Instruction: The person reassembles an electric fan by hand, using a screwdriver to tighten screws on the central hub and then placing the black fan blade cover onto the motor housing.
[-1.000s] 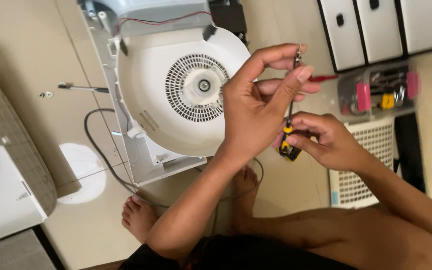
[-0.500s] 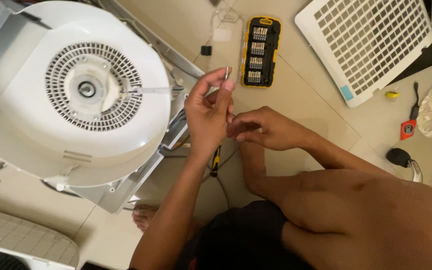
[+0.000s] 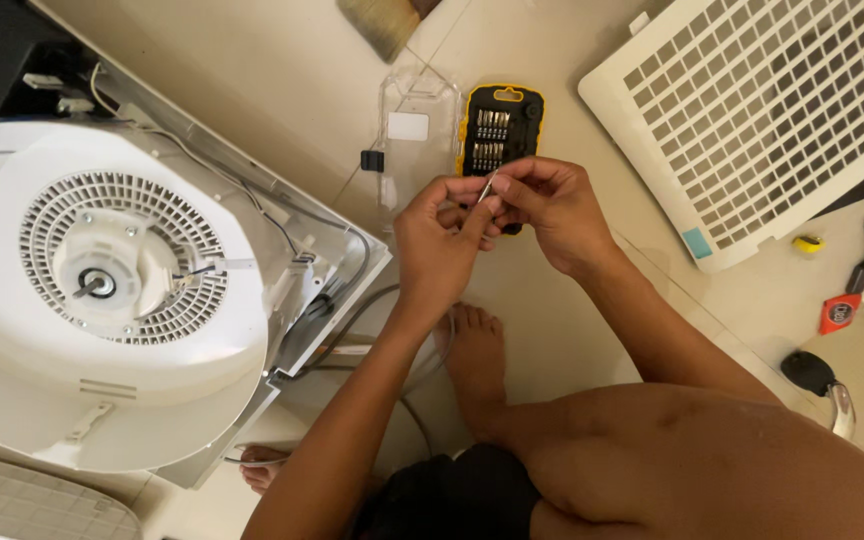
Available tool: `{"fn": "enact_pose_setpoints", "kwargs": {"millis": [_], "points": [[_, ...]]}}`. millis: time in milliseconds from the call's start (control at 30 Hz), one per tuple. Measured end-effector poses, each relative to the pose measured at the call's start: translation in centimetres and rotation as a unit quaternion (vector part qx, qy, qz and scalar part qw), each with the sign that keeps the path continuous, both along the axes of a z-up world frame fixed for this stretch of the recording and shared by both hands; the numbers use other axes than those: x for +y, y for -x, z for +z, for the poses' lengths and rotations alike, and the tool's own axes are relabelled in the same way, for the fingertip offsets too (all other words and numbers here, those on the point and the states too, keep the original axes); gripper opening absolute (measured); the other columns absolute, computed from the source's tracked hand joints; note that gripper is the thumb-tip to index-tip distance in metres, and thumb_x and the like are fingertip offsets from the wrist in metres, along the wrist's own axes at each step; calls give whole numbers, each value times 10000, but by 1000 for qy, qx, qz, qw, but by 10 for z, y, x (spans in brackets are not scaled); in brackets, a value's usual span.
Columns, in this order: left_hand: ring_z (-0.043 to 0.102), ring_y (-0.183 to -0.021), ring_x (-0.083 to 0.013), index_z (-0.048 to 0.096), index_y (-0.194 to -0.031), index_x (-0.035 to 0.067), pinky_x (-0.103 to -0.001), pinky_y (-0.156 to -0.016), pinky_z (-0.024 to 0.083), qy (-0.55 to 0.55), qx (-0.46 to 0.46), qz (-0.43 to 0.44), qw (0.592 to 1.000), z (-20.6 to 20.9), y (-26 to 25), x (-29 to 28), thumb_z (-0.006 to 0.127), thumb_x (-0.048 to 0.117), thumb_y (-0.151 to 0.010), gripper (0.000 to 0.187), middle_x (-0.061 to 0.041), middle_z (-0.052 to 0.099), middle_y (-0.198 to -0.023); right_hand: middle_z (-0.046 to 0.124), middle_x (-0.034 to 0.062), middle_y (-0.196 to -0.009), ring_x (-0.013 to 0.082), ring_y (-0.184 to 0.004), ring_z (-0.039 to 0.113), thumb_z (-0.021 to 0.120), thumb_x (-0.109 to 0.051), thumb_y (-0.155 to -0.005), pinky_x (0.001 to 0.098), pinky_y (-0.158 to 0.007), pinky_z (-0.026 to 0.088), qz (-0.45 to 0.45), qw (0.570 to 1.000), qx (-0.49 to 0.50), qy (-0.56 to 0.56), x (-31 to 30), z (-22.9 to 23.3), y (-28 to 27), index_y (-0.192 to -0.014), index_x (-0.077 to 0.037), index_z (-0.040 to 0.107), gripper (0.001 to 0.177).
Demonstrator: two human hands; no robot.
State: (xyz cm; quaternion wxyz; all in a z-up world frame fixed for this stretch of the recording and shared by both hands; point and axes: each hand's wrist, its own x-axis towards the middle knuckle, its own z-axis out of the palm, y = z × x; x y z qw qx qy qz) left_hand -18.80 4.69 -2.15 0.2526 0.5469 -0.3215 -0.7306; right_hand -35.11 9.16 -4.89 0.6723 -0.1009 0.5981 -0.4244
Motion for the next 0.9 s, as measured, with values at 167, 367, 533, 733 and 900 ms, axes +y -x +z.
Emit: {"fn": "enact_pose_setpoints", "kwargs": {"millis": [167, 367, 533, 733, 900], "points": [[753, -740, -139, 625, -1069, -36, -260, -614, 632, -10, -30, -26, 999, -11, 16, -5, 692, 45, -960, 152, -126, 732, -922, 728, 41, -897, 110, -772, 679, 710, -96, -965, 272, -698, 584, 25, 1000, 3, -8, -10, -18, 17, -990, -12, 715, 88], [732, -683, -146, 583, -1102, -30, -268, -563, 608, -6, -31, -8, 999, -18, 32, -8, 636, 46, -995, 142, -119, 704, -908, 666, -3, -823, 75, -695, 581, 708, -82, -978, 231, -642, 492, 102, 992, 58, 52, -31, -23, 30, -952, -21, 682, 71], [710, -641, -140, 574, -1092, -26, -266, -535, 587, -85, 9, 33, 996, -21, 33, -10, 627, 78, -1004, 146, -107, 708, -903, 645, -14, -807, 68, -656, 545, 696, -72, -959, 228, -608, 464, 92, 993, 49, 53, -33, -27, 27, -937, -30, 672, 53], [634, -590, -133, 604, -1069, -29, -251, -490, 493, -74, -46, -1, 996, -19, 25, 14, 688, 100, -954, 192, -65, 652, -882, 616, 4, -748, 103, -622, 551, 656, -63, -981, 244, -587, 435, -31, 999, -16, -8, -34, -40, 39, -950, -49, 676, 40], [581, -757, -97, 600, -1128, 8, -262, -640, 516, 85, -120, 11, 989, -17, 17, 25, 657, 125, -1032, 162, -37, 604, -916, 679, 14, -968, 111, -813, 647, 567, -69, -1080, 263, -734, 539, 5, 987, 125, 98, -49, -32, 74, -1051, -33, 653, 98]]}}
